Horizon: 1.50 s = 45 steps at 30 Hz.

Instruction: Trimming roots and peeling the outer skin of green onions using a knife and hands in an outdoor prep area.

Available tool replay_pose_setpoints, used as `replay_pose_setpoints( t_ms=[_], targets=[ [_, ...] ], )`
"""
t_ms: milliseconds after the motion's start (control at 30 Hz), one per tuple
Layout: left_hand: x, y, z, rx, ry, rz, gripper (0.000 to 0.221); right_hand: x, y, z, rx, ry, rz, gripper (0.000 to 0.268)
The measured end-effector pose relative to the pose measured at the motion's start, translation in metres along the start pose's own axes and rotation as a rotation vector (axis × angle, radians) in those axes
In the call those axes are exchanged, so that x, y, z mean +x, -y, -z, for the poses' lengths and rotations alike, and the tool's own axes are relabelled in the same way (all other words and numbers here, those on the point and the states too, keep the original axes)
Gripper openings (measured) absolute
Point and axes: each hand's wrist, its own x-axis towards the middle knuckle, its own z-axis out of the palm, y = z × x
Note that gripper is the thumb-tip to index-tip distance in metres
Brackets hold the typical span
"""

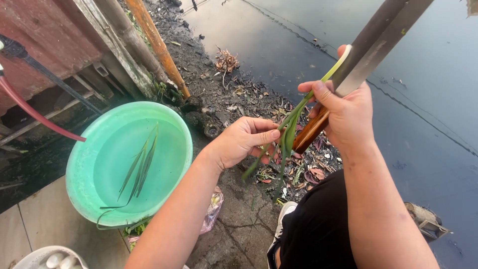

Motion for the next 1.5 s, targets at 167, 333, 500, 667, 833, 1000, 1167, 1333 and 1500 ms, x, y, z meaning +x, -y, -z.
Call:
replay_pose_setpoints(
  t_ms=[167, 333, 500, 667, 833, 1000, 1167, 1333, 1500],
  targets=[
    [-0.018, -0.003, 0.005, -0.078, -0.053, 0.155, 0.03, 0.005, 0.001, 0.008, 0.079, -0.189, -0.032, 0.072],
    [-0.025, 0.011, 0.027, 0.02, -0.087, 0.204, 0.023, 0.01, 0.003, 0.017, 0.086, -0.255, -0.042, 0.064],
    [-0.028, 0.042, 0.069, 0.097, -0.095, 0.2, 0.027, 0.012, 0.002, 0.021, 0.054, -0.344, -0.037, 0.053],
    [-0.037, 0.09, 0.121, -0.102, -0.067, 0.149, 0.036, 0.013, 0.005, 0.018, 0.088, -0.423, -0.025, 0.049],
    [-0.008, 0.092, 0.048, -0.075, -0.154, 0.014, 0.051, 0.009, 0.003, 0.006, 0.117, -0.359, -0.048, 0.059],
    [0.02, 0.12, 0.001, -0.032, 0.24, -0.271, 0.067, 0.01, -0.003, 0.005, 0.129, -0.317, -0.016, 0.067],
    [0.01, 0.137, 0.01, -0.258, 0.32, 0.155, 0.044, 0.025, -0.005, 0.039, 0.084, -0.517, 0.064, 0.066],
    [-0.015, 0.145, 0.061, -0.196, 0.296, 0.228, 0.032, 0.035, -0.004, 0.078, 0.159, -0.627, 0.124, 0.056],
    [-0.034, 0.167, 0.106, -0.288, 0.238, 0.258, 0.024, 0.042, -0.011, 0.095, 0.171, -0.672, 0.167, 0.056]
  ],
)
